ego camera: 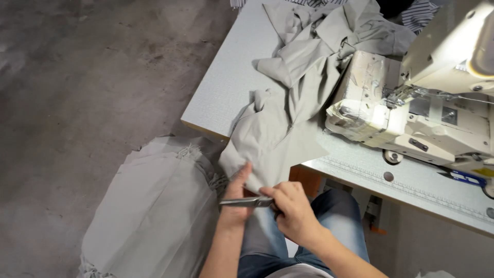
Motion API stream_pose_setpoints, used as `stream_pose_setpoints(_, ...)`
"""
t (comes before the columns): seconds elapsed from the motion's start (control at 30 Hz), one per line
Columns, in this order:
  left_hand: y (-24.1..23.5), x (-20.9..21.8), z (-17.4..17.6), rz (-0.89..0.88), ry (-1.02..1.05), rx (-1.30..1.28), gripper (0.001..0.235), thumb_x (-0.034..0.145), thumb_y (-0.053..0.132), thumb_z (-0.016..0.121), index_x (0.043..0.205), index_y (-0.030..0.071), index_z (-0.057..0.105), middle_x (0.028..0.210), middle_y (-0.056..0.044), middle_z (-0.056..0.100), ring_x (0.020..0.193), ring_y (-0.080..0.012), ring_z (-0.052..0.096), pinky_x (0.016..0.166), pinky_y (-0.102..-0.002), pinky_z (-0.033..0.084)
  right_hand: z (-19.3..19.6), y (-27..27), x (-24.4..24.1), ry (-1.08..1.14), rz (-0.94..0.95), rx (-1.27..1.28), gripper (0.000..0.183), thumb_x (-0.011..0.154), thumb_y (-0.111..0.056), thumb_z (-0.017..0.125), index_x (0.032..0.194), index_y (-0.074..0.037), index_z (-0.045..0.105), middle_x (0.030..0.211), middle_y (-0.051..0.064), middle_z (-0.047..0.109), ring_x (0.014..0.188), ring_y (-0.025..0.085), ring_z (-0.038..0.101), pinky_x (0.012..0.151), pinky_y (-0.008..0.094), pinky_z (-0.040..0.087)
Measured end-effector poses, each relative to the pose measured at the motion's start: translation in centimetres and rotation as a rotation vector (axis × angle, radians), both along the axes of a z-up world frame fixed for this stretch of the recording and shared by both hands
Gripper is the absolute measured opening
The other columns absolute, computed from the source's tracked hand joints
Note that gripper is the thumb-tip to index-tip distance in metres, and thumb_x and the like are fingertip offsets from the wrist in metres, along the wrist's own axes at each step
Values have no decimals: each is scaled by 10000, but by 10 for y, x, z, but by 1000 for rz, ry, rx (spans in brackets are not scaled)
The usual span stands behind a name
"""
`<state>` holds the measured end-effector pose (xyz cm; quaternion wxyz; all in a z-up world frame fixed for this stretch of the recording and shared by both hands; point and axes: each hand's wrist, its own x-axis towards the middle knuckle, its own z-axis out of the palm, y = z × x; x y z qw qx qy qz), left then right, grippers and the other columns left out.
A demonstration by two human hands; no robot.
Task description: Cut and trim pieces of fabric using scissors on a sewing table
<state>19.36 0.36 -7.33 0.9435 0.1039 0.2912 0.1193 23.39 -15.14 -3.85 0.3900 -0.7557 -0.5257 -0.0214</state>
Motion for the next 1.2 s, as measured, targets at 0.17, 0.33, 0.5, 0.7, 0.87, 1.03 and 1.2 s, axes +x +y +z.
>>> stream_pose_setpoints(0.17, 23, -40, 53, 107, 108, -79, 451, 764, 216, 776, 1181, 74, 681, 1144, -134, 729, 1021, -291, 680, 924, -444, 537, 13, 8, -30, 125, 127, 89, 716, 641, 169, 447, 1318, -6, 602, 865, 69, 555, 768, 270, 551, 749, 394, 389)
stream_pose_setpoints(0.33, 13, -86, 49, 33, 229, 0, 664, 902, 332, 447, 1522, 96, 443, 1522, -119, 506, 1402, -325, 457, 1162, -475, 345, 21, 9, -51, 196, 233, 76, 525, 833, 120, 533, 1341, -5, 577, 844, 51, 509, 746, 248, 535, 750, 368, 376)
stream_pose_setpoints(0.5, -17, -91, -18, -289, -277, -375, 1523, 572, 990, 516, 1561, -140, 261, 1577, -260, 412, 1374, -369, 468, 1228, -460, 301, 22, 9, -59, 288, 336, 31, 737, 640, 120, 522, 1367, 5, 560, 893, 80, 529, 756, 302, 524, 635, 419, 412)
stream_pose_setpoints(0.7, 20, -114, -44, 280, -569, -295, 741, 957, 394, 802, 1479, -15, 472, 1470, -238, 562, 1384, -357, 502, 1171, -574, 337, 23, 2, -60, 359, 282, 157, 703, 622, 214, 471, 1274, -4, 617, 960, 118, 593, 742, 249, 576, 621, 313, 483)
stream_pose_setpoints(0.87, -1, -122, -26, 88, -281, -595, 600, 854, 511, 835, 1121, 121, 465, 1073, -19, 481, 964, -168, 509, 847, -304, 420, 13, 10, -64, 401, 293, 92, 645, 655, 173, 513, 1255, -47, 599, 917, 83, 548, 720, 279, 544, 643, 376, 447)
stream_pose_setpoints(1.03, 13, -129, -7, -82, 141, -369, 650, 897, 590, 664, 1167, -1, 653, 997, -201, 669, 877, -324, 603, 807, -420, 499, 23, 6, -63, 602, 405, 44, 590, 714, 124, 456, 1264, -27, 605, 883, 74, 555, 738, 270, 578, 636, 340, 456)
stream_pose_setpoints(1.2, 34, -133, 60, 393, 371, 134, 475, 912, 304, 632, 1312, 48, 619, 1302, -129, 678, 1198, -290, 642, 1022, -486, 539, 14, -7, -45, 1006, 283, -184, 639, 799, -145, 900, 1349, -52, 588, 862, -13, 599, 760, 77, 563, 726, 240, 532)
